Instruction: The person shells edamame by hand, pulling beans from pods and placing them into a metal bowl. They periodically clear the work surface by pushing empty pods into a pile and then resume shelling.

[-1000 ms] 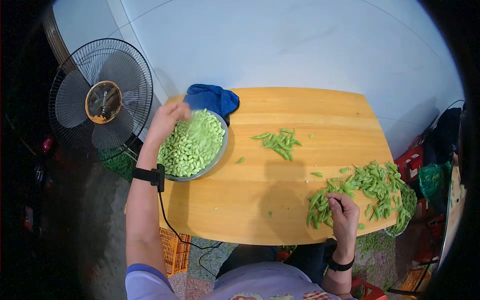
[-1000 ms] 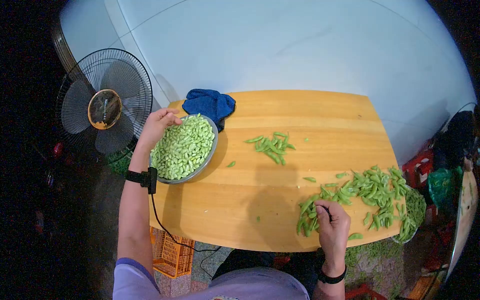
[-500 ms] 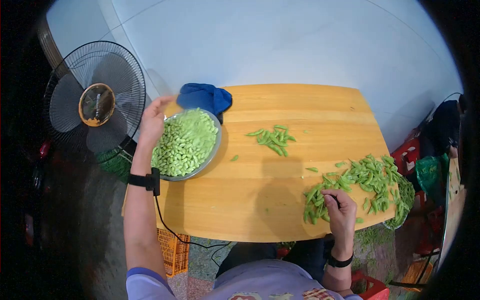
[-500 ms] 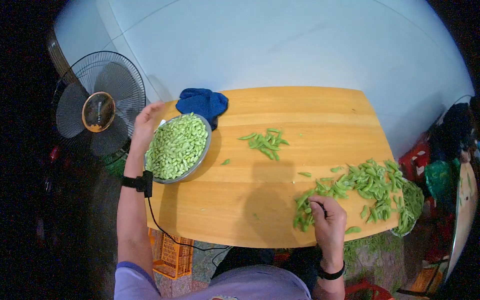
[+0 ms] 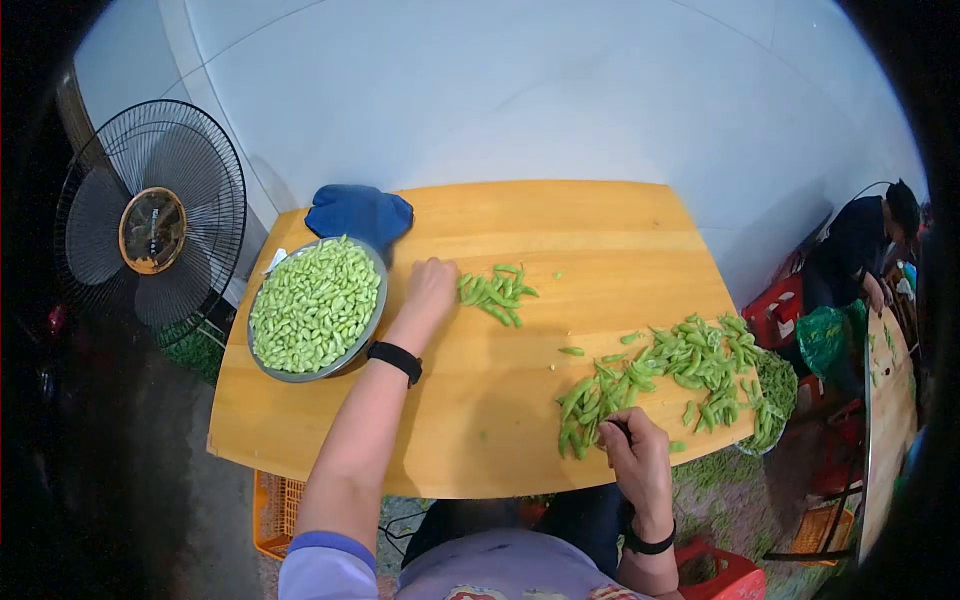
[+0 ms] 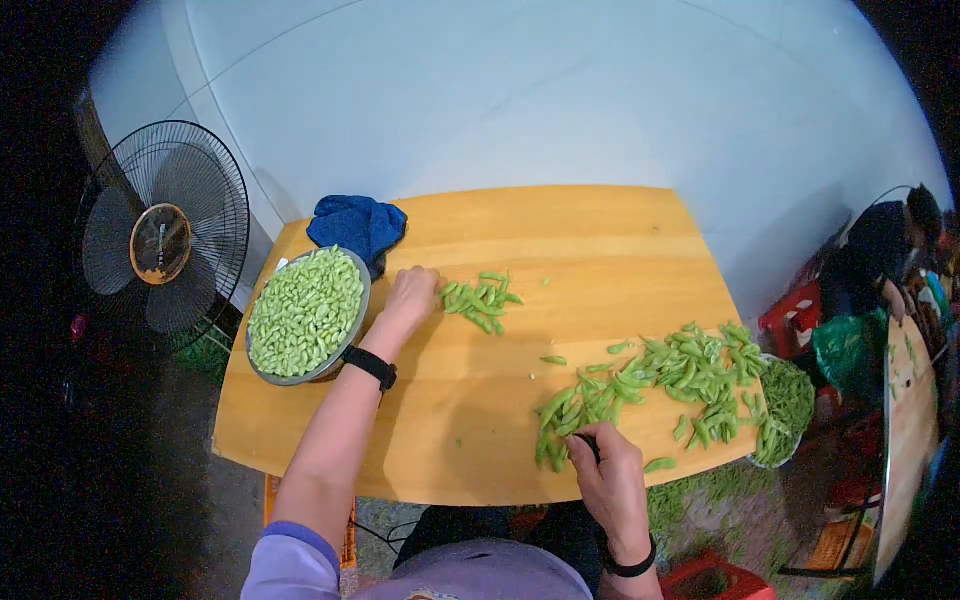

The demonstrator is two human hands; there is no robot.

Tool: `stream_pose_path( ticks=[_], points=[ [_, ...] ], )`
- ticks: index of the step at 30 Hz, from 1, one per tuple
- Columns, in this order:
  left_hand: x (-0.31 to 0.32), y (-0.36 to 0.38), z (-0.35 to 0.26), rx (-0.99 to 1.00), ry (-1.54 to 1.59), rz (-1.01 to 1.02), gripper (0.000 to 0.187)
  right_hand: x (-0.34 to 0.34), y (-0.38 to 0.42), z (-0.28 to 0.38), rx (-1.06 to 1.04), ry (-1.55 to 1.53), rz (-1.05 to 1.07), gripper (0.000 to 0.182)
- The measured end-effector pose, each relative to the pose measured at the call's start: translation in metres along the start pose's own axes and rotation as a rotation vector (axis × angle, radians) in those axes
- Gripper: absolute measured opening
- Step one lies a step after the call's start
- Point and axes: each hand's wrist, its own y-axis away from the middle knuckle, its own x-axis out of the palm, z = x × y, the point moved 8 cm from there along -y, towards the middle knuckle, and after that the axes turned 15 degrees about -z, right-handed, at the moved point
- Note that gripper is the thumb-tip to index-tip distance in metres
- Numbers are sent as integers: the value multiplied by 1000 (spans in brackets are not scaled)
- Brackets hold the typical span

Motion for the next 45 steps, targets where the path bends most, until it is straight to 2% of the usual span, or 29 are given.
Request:
stream_pose_path(
  ticks=[3, 5, 6, 8, 9, 10, 11, 12, 13, 14, 16, 18, 20, 23, 25, 27, 29, 31, 32, 34, 37, 45],
  points=[
    [10, 2, 7, 37, 71, 12, 10, -2, -2, -1, 7, 18, -3, 10],
    [-11, 5, 8, -196, 55, -50, 11, -1, -2, 1, -52, -27, -10, 10],
    [-25, 7, 2, -191, 60, -44, 11, -1, -2, 2, -46, -24, -15, 10],
    [-72, 13, -19, -234, 353, -169, 14, 3, 0, 17, -148, -80, 48, 9],
    [-77, 23, -25, -345, 621, -94, 17, 0, 0, 18, -135, -61, 34, 9],
    [-79, 33, -32, -363, 820, -39, 16, 3, 0, 22, -122, -151, 75, 10],
    [-94, 44, -46, -361, 838, -16, 16, 5, 3, 25, -104, -242, 115, 11],
    [-105, 61, -63, -499, 1042, 134, 14, 4, 4, 23, -83, -223, 103, 11],
    [-109, 76, -79, -637, 1240, 286, 14, 9, 5, 19, 5, -384, 164, 12],
    [-113, 87, -88, -638, 1253, 308, 14, 15, 6, 19, 93, -547, 223, 13],
    [-111, 112, -110, -622, 1326, 463, 11, 23, 10, 22, 135, -511, 260, 14],
    [-114, 124, -125, -620, 1368, 532, 14, 30, 14, 21, 170, -478, 305, 14],
    [-110, 135, -134, -615, 1404, 590, 18, 41, 27, 28, 14, -355, 502, 14],
    [-105, 147, -138, -693, 1480, 606, 20, 37, 34, 31, -69, -341, 492, 14],
    [-99, 159, -150, -933, 1728, 725, 23, 39, 40, 27, -13, -387, 521, 15],
    [-98, 164, -154, -973, 1766, 712, 23, 40, 46, 21, 46, -433, 551, 15],
    [-98, 168, -154, -1017, 1803, 699, 22, 45, 56, 10, 340, -749, 647, 16],
    [-102, 162, -144, -887, 1638, 578, 20, 45, 56, 7, 366, -796, 644, 16],
    [-102, 163, -146, -893, 1639, 589, 20, 44, 55, 6, 383, -842, 641, 17],
    [-110, 155, -146, -758, 1546, 486, 15, 44, 56, 5, 386, -839, 644, 17],
    [-119, 150, -150, -704, 1445, 484, 12, 47, 57, 3, 359, -833, 644, 18],
    [-124, 147, -155, -662, 1387, 484, 12, 44, 57, 1, 269, -736, 587, 16]
  ],
)
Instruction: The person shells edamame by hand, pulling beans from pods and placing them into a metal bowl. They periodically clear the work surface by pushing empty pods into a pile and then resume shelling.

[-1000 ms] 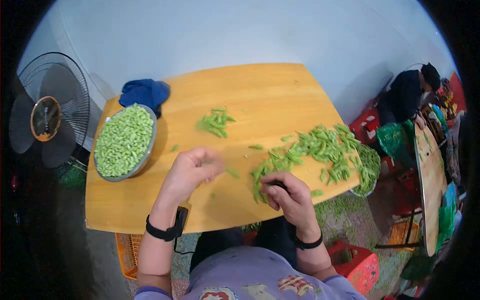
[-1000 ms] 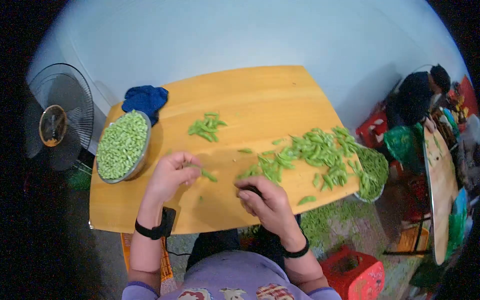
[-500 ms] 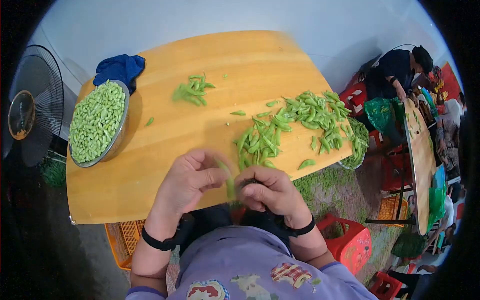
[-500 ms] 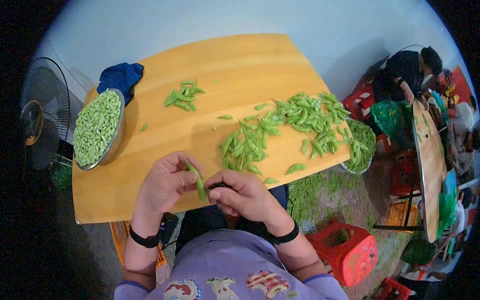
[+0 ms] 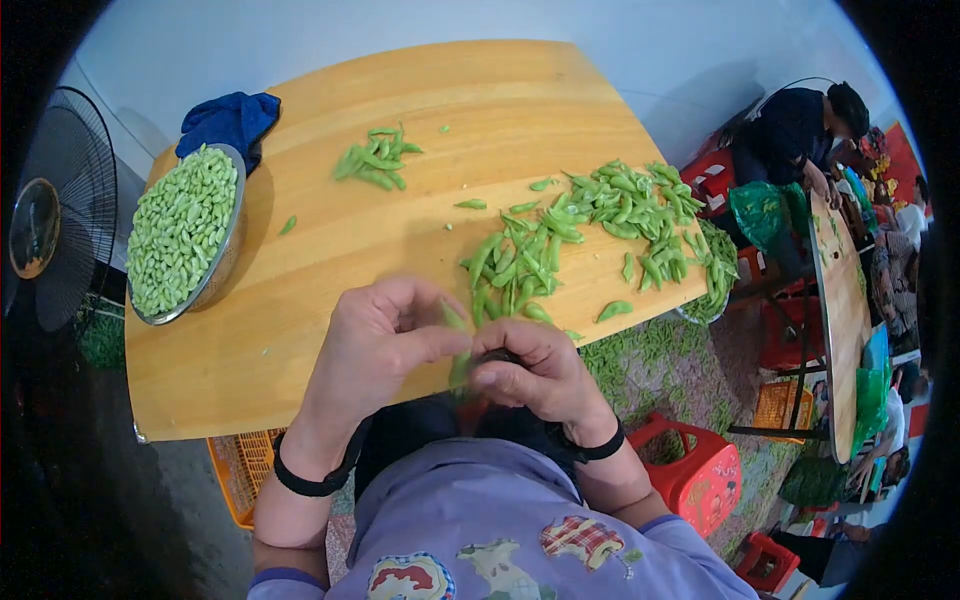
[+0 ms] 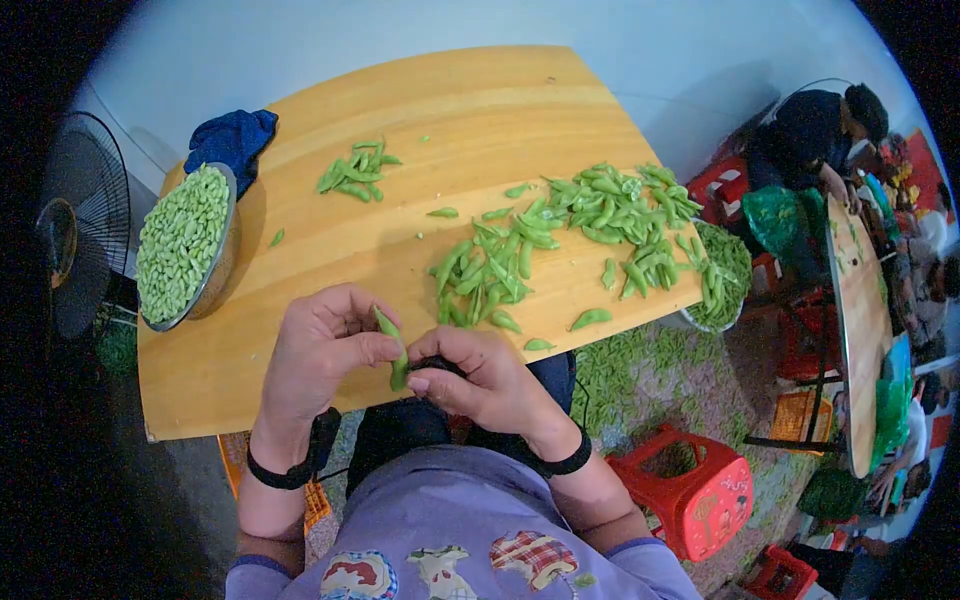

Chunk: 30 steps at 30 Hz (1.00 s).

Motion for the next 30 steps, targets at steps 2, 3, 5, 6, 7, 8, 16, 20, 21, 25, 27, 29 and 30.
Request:
stream_pose_path(
  ticks=[2, 3, 5, 6, 7, 8, 16, 20, 21, 25, 27, 29, 30],
  points=[
    [2, 0, 1, 0, -11, 12, 13, -1, 2, 9, -67, 209, -73, 12],
    [2, 1, 2, 10, -27, 10, 13, 1, 1, 7, -65, 207, -74, 12],
    [2, 2, 3, 16, -44, 11, 12, 2, 7, 30, -491, 520, -203, 8],
    [2, 2, 3, 24, -66, 6, 13, 1, 7, 30, -488, 519, -206, 8],
    [2, 3, 3, 30, -87, 3, 14, 1, 6, 29, -484, 541, -193, 7],
    [2, 3, 6, 26, -88, 8, 14, 1, 6, 28, -480, 564, -182, 6],
    [25, -4, 26, -39, 636, 471, 16, 2, 4, -14, 346, -361, 115, 8],
    [26, -7, 38, -274, 541, 250, 6, -13, -5, -3, 166, 126, -208, 11],
    [22, -8, 37, -160, 407, 115, 7, -14, -6, 11, -96, 401, -278, 12],
    [11, -8, 33, 50, -134, 45, 14, -6, 2, 36, -412, 735, -377, 13],
    [14, -5, 30, -6, -33, 88, 13, -15, -3, 18, -83, 317, -330, 12],
    [17, -3, 32, -67, 66, 136, 12, -22, -4, 9, 103, 149, -291, 12],
    [18, -2, 32, -48, 108, 175, 12, -20, -3, -3, 288, -20, -251, 11]
  ],
)
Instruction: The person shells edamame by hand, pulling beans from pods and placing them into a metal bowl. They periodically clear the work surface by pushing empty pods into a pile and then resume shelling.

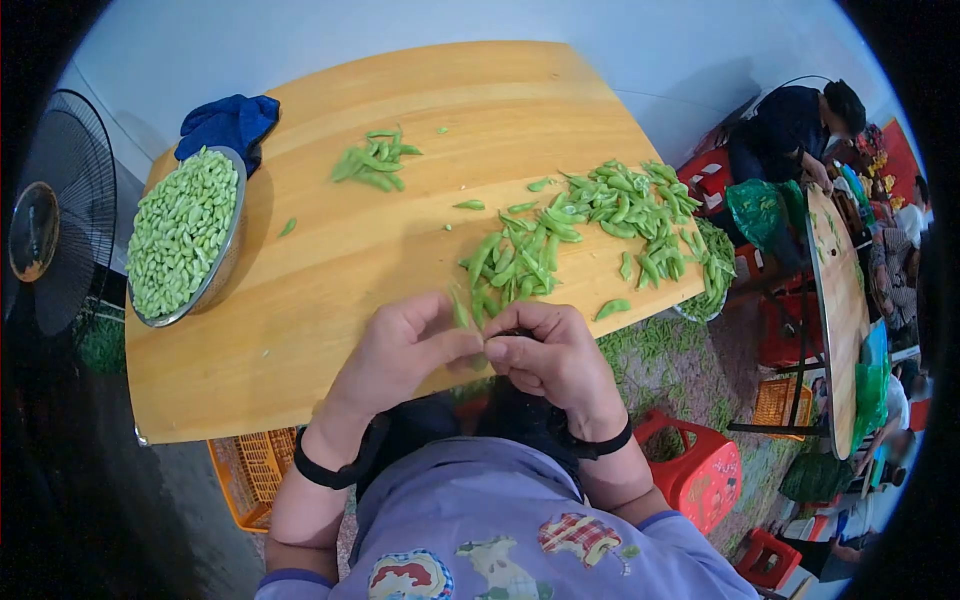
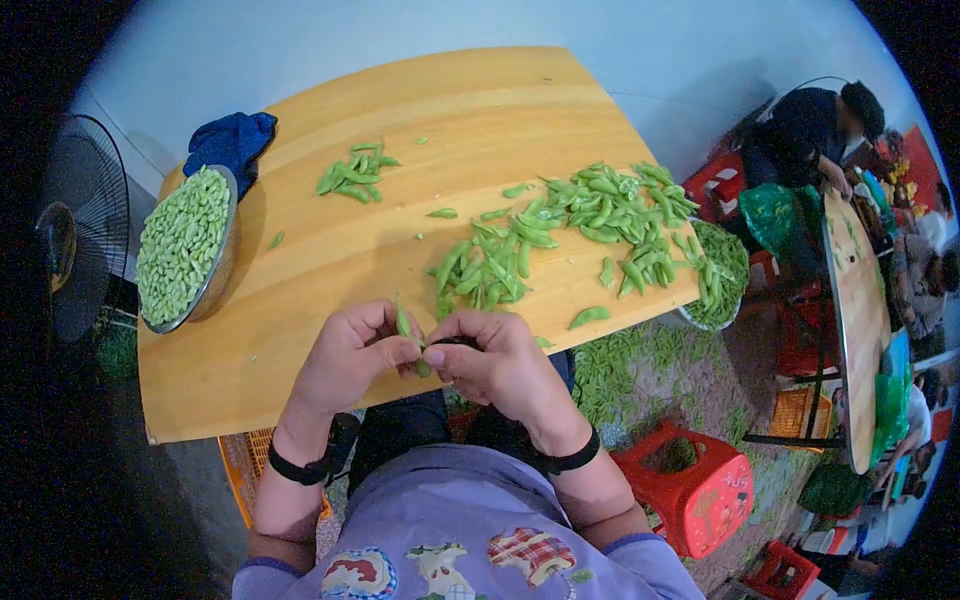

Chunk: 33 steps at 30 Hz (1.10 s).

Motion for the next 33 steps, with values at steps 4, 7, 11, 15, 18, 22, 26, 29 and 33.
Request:
stream_pose_path(
  ticks=[4, 7, 11, 15, 18, 22, 26, 29, 33],
  points=[
    [0, 2, 5, -78, 108, 42, 8, 2, -5, -4, 18, -167, 67, 11],
    [1, 2, 8, -123, 203, 70, 7, 4, -7, -10, 103, -297, 133, 11],
    [7, 2, 7, -150, 397, 118, 7, 8, -8, -14, 209, -423, 151, 10],
    [-5, -10, 19, 2, 180, -236, 9, -1, -9, 1, -230, 121, -157, 10],
    [-18, -11, 12, 199, -141, -331, 12, 4, 2, 16, -519, 430, -212, 12],
    [-13, -11, 20, -70, 316, -180, 14, -2, 3, 18, -465, 556, -220, 14],
    [-12, -9, 20, -86, 265, -134, 15, -1, 1, 17, -432, 562, -186, 14],
    [-18, -10, 21, -100, 179, -150, 16, 0, 1, 21, -514, 535, -191, 13],
    [-18, -7, 25, 35, 151, -221, 17, -7, -11, 1, -118, 178, -181, 12]
  ],
)
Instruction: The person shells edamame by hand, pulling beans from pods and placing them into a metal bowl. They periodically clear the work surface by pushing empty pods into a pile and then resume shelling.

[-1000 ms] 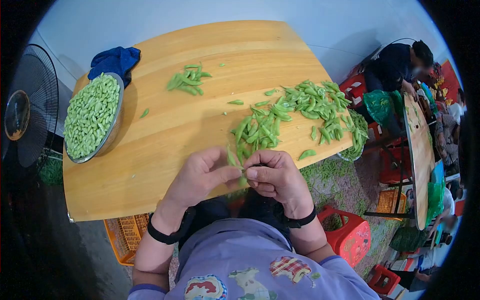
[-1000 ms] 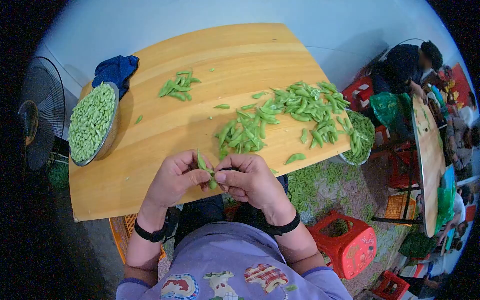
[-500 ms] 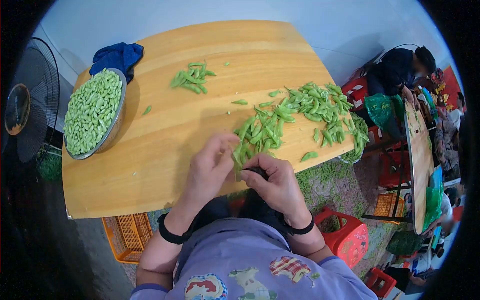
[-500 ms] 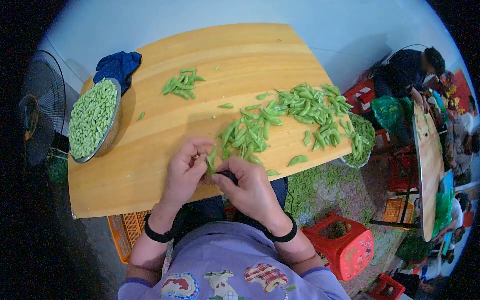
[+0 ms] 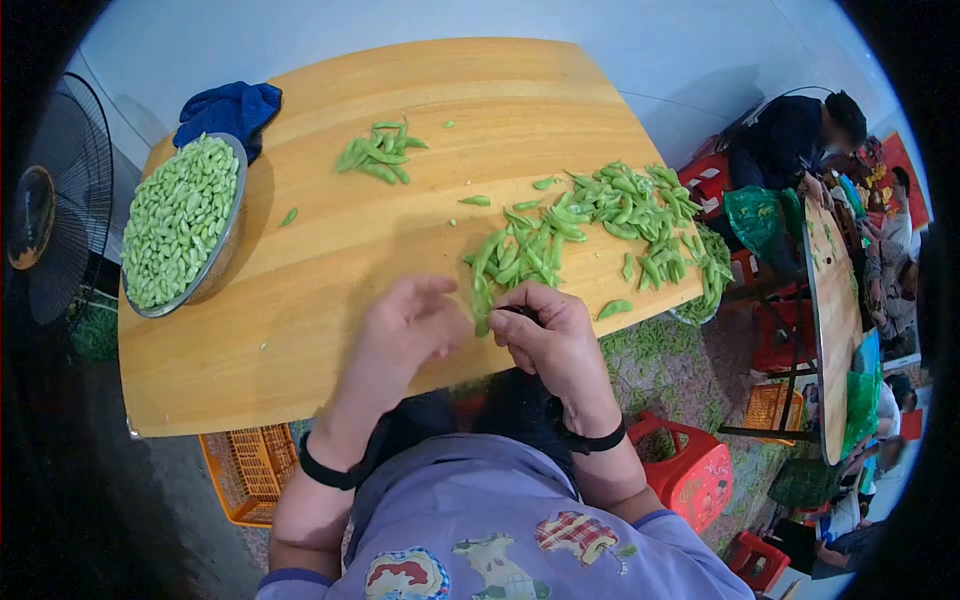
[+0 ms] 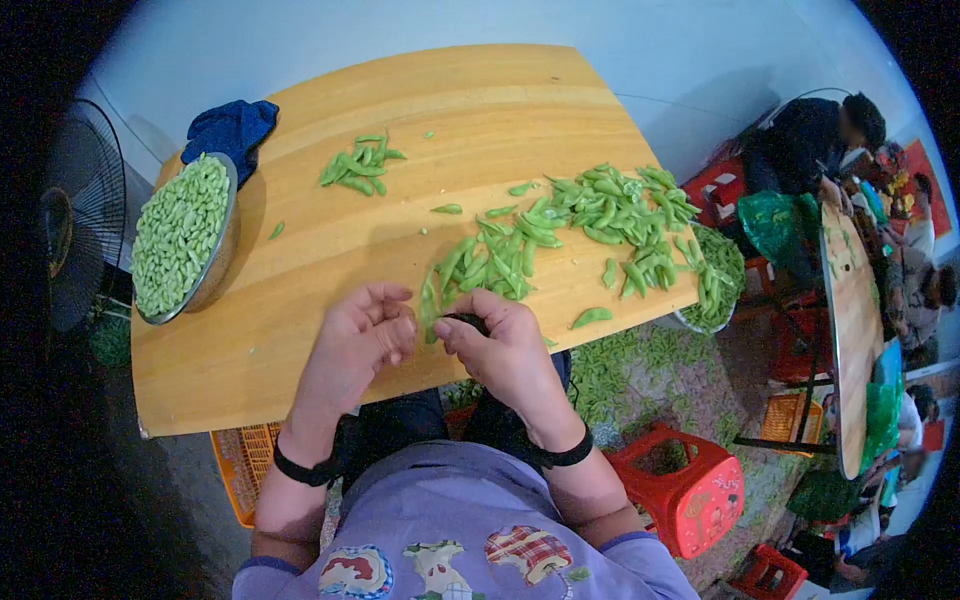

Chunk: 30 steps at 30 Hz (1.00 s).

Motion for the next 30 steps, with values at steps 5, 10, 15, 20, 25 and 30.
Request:
stream_pose_path(
  ticks=[5, 10, 15, 20, 25, 30],
  points=[
    [4, 13, 4, -57, -270, 52, 12, 2, 0, 4, -130, -89, -53, 9],
    [11, 19, 13, -287, 198, 133, 17, 3, 8, 19, -401, 57, -24, 9],
    [24, 29, 11, -354, 406, 118, 20, 12, 14, 20, -210, -277, 79, 10],
    [11, 21, -4, -10, 8, 100, 16, 0, 11, 31, -494, 152, -109, 8],
    [21, 24, 7, -195, 369, 195, 18, 7, 12, 24, -316, -60, 9, 9],
    [28, 28, 14, -383, 599, 397, 18, 17, 9, 20, -162, -288, 114, 10]
  ],
)
